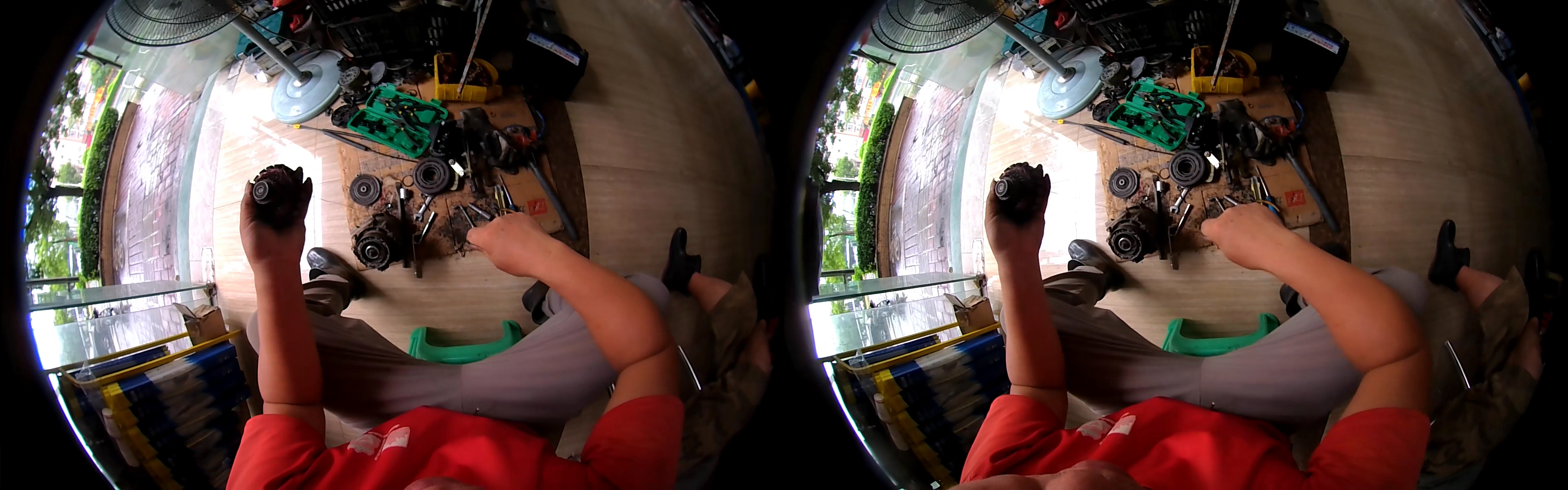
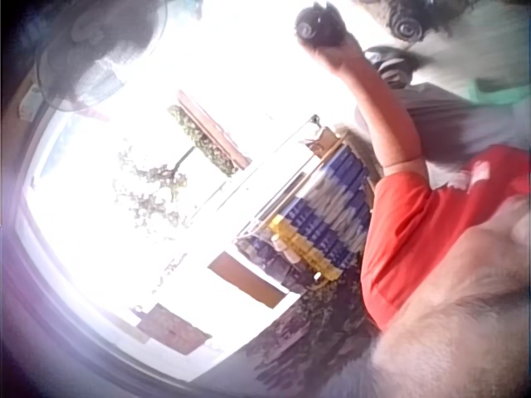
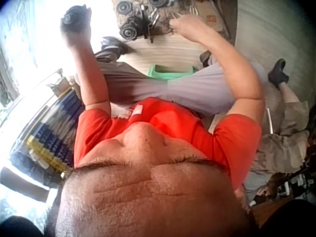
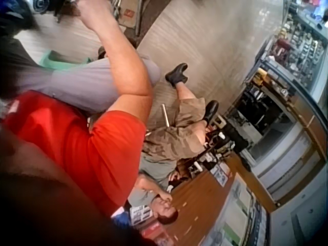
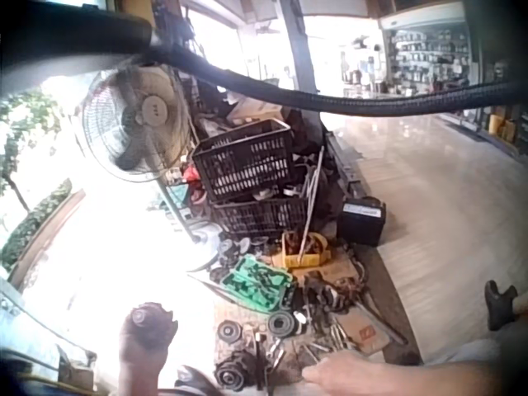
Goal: The person disassembles an alternator using pliers to pull on wires and internal components. They handle the rotor and stator, inspecting the parts while seated on a stool.
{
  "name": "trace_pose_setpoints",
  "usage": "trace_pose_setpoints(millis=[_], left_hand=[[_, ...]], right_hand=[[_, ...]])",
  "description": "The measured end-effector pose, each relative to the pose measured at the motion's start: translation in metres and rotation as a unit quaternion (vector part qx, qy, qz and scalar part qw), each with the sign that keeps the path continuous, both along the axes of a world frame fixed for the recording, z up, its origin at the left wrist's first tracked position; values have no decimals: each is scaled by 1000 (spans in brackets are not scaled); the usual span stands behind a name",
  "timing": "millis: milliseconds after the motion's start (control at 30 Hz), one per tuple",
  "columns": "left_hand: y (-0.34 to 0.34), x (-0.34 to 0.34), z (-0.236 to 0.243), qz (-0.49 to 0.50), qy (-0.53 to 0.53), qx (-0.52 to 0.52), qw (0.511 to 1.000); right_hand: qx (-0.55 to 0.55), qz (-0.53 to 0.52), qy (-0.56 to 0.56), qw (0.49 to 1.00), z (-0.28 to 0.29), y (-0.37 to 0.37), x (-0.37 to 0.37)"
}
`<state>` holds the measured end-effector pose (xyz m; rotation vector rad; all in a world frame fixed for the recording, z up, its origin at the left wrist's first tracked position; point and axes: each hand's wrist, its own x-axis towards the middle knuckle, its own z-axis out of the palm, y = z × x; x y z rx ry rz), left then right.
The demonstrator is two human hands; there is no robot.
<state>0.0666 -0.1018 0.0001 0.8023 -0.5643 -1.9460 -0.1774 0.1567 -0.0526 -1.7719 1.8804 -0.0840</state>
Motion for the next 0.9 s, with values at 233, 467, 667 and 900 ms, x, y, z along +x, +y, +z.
trace_pose_setpoints(millis=[233, 467, 667, 900], left_hand=[[-12, 15, -4, -1, 14, -29, 999], [-24, 32, 1, -28, 87, -54, 994], [-27, 42, 0, -78, 156, -64, 983], [-7, 24, -17, -121, 136, -72, 981]], right_hand=[[-17, -15, 65, 998, 2, 9, -28], [-223, -149, 134, 954, 28, 26, -93], [-262, -194, 168, 930, 50, 44, -114], [-51, -234, 256, 936, 38, 41, -111]])
